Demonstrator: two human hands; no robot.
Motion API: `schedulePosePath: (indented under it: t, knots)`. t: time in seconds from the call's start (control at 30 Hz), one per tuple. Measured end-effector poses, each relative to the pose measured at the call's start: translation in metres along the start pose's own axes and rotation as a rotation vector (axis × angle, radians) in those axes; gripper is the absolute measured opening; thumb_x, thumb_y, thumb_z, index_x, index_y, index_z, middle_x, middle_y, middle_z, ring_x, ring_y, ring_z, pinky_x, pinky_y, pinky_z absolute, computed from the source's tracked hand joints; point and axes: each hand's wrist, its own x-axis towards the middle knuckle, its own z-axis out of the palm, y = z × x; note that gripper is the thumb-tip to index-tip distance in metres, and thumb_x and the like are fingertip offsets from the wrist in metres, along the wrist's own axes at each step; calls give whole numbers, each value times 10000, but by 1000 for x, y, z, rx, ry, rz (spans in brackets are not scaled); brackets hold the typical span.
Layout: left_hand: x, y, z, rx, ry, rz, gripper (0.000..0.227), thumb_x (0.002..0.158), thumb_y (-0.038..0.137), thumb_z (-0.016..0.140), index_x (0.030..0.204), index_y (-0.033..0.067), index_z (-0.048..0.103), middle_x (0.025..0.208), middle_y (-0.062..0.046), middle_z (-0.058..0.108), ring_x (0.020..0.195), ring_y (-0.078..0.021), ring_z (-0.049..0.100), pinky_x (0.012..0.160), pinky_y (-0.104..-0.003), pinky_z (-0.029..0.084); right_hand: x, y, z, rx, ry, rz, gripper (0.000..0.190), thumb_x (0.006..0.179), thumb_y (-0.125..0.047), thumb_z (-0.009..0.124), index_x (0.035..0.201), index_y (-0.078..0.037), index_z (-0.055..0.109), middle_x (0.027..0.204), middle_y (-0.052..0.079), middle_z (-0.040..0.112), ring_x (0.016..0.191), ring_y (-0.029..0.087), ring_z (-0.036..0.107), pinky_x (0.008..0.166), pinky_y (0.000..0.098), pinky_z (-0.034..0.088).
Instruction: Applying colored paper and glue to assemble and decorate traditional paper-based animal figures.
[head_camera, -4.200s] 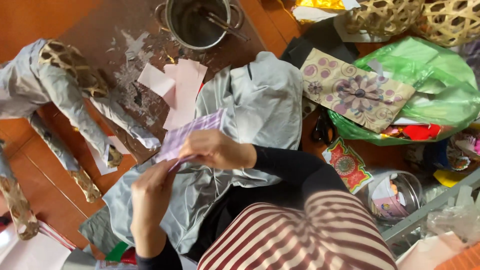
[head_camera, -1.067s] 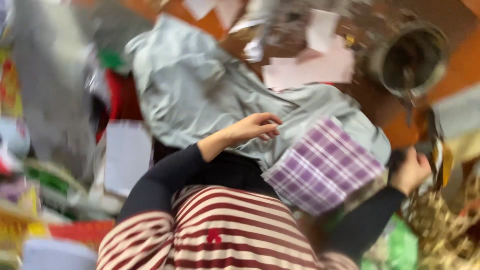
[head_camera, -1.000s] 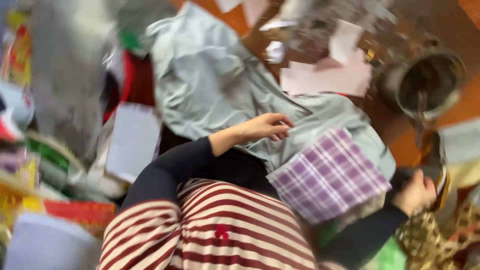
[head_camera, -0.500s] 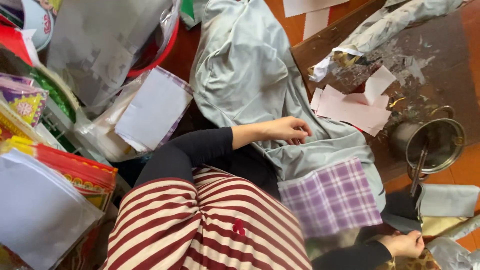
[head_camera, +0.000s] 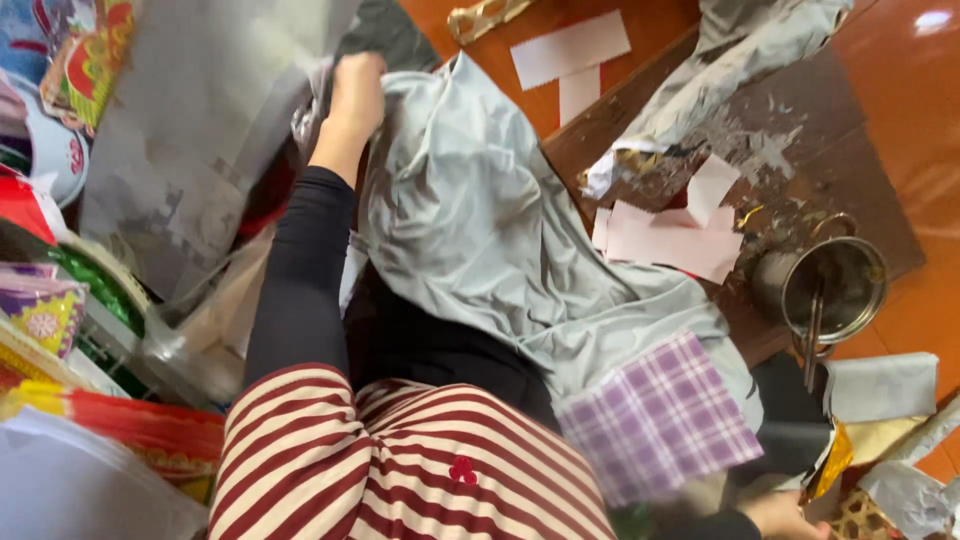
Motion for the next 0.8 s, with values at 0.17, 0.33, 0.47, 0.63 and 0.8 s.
schedulePosePath:
  t: [0.17,0.33,0.47,0.63,0.8]
  knots:
    - [-17,-20,16,324,-264,54,264,725,-64,630,978,8,661,980,-254,670,908,-447,670,783,-489,556,7,-5,13,349,72,205,359,1004,-48,480,1326,18,334,1047,147,522,911,173,555,795,236,489]
    - [-25,-43,32,249,-284,-69,153,869,-42,594,989,21,666,1005,-237,674,951,-432,677,840,-501,553,17,-65,0,552,-4,239,469,1095,-67,556,1533,-57,388,1164,137,674,874,198,716,737,287,611]
    - [-30,-44,34,237,-312,-142,109,917,11,582,934,43,684,1010,-212,685,985,-401,686,877,-490,558,16,-187,-22,554,-217,114,582,1060,63,528,1608,-33,358,1163,130,624,862,180,665,713,282,568]
    - [-30,-36,32,260,-218,-52,113,835,1,588,887,28,685,943,-200,698,912,-401,697,801,-485,564,4,-271,-33,666,-376,-51,537,1126,110,502,1624,21,323,1144,144,571,891,183,639,811,284,585]
    - [-33,-50,50,282,-236,-68,117,859,-20,573,895,33,671,936,-212,693,879,-405,702,767,-477,577,-8,-303,-51,595,-464,-114,451,1208,98,552,1596,65,326,1216,160,577,996,198,689,850,271,578]
